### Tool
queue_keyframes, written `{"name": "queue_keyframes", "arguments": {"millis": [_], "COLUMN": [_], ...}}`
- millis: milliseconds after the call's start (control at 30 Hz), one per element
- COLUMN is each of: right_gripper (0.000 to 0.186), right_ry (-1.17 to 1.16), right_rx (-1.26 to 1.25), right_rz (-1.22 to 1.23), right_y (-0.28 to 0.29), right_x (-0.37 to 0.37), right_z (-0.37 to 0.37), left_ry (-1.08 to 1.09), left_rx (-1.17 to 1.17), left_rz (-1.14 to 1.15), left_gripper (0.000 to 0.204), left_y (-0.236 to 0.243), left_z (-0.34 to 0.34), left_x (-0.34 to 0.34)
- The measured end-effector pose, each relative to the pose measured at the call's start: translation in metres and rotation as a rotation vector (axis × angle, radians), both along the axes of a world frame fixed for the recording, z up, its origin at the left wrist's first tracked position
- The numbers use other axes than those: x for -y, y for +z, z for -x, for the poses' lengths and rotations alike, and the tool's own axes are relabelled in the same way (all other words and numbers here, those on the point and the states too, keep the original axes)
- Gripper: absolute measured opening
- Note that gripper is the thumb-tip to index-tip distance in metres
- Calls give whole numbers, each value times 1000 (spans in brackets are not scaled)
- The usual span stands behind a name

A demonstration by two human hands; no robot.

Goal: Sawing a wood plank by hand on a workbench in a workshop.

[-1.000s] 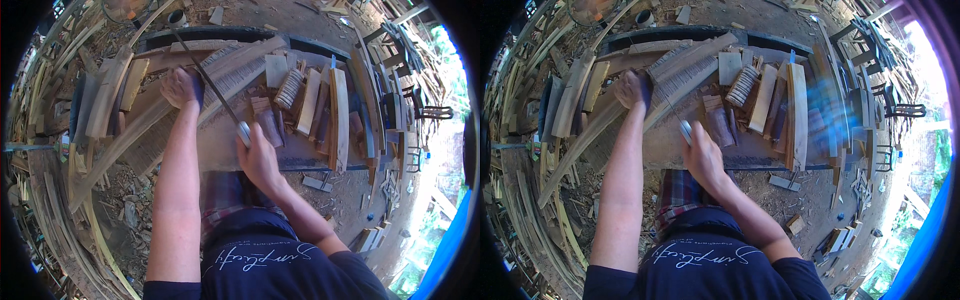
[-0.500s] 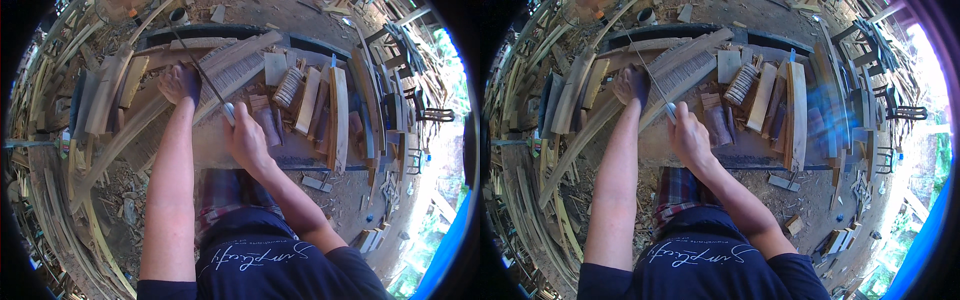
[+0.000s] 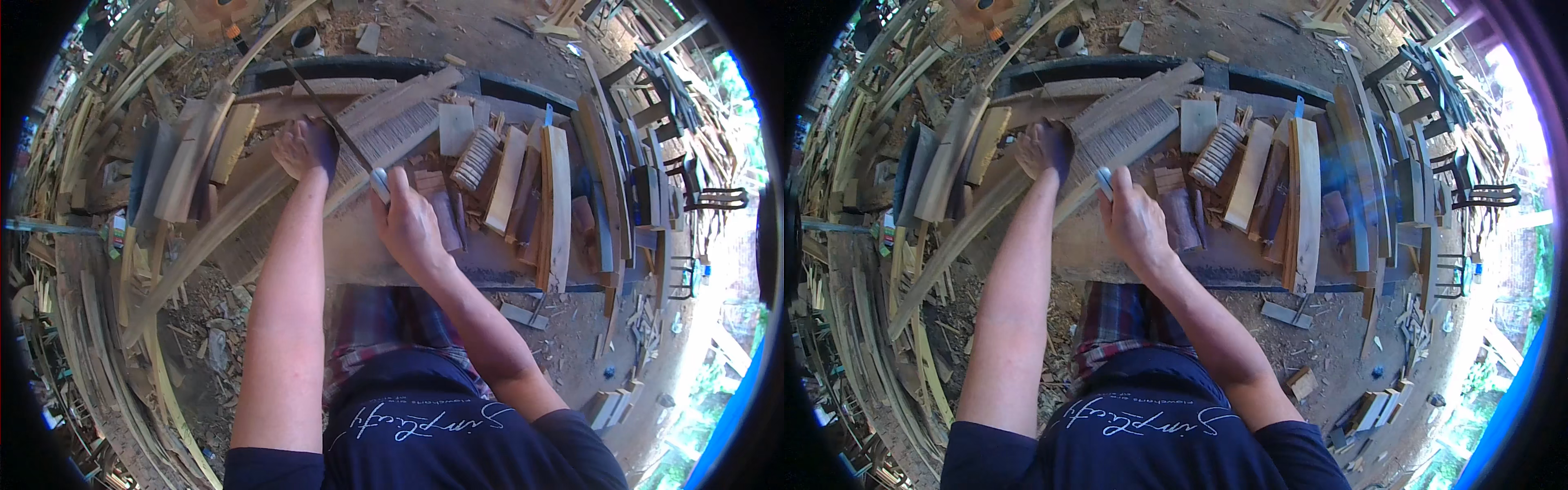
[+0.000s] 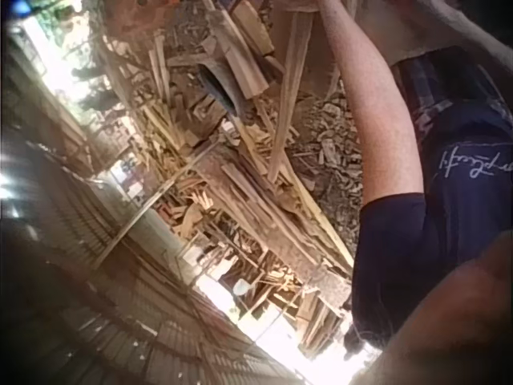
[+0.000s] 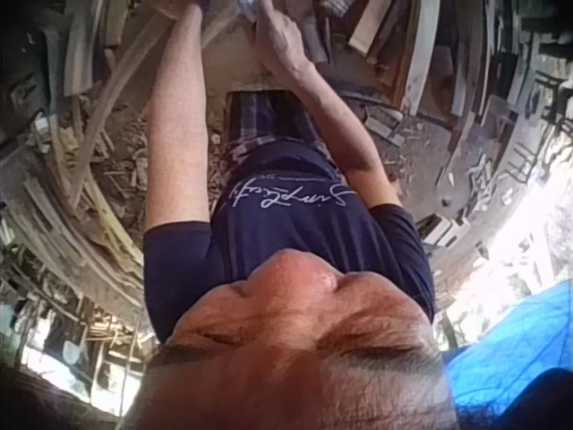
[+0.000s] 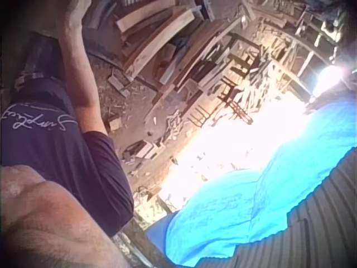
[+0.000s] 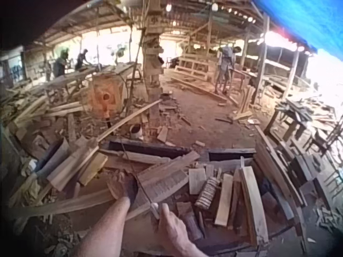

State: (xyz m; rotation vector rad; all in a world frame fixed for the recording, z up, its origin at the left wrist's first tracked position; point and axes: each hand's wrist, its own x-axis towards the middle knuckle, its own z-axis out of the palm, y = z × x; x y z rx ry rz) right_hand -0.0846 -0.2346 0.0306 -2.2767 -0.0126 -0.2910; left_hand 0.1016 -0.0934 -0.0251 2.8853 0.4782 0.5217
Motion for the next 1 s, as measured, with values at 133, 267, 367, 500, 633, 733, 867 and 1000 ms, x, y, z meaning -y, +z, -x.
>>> {"name": "queue_keyframes", "arguments": {"millis": [133,267,367,500,633,733,867,1000], "right_gripper": [24,24,23,24,24,24,26,27], "right_ry": [-89,-81,-33,2,-38,-91,-16,-35], "right_rx": [-150,-173,-86,-6,-130,-170,27,-29], "right_rz": [-27,-61,-3,-9,-59,-34,11,-8], "right_y": [7,14,3,-13,-20,-18,-24,-20], "right_x": [12,15,5,5,20,14,-3,16], "right_z": [40,54,10,10,57,48,-5,36], "left_ry": [73,25,-62,-150,-38,-41,-47,-1], "left_rx": [89,7,27,23,12,-81,245,37], "left_rz": [143,53,-162,-247,43,4,-148,-27], "left_gripper": [38,35,33,33,33,34,36,36], "left_y": [-14,-40,-48,-40,-28,-24,-19,-18], "left_z": [-5,-15,-22,-21,-14,-7,-4,-8], "left_x": [-2,-14,-17,-16,-15,-11,-5,-7]}}
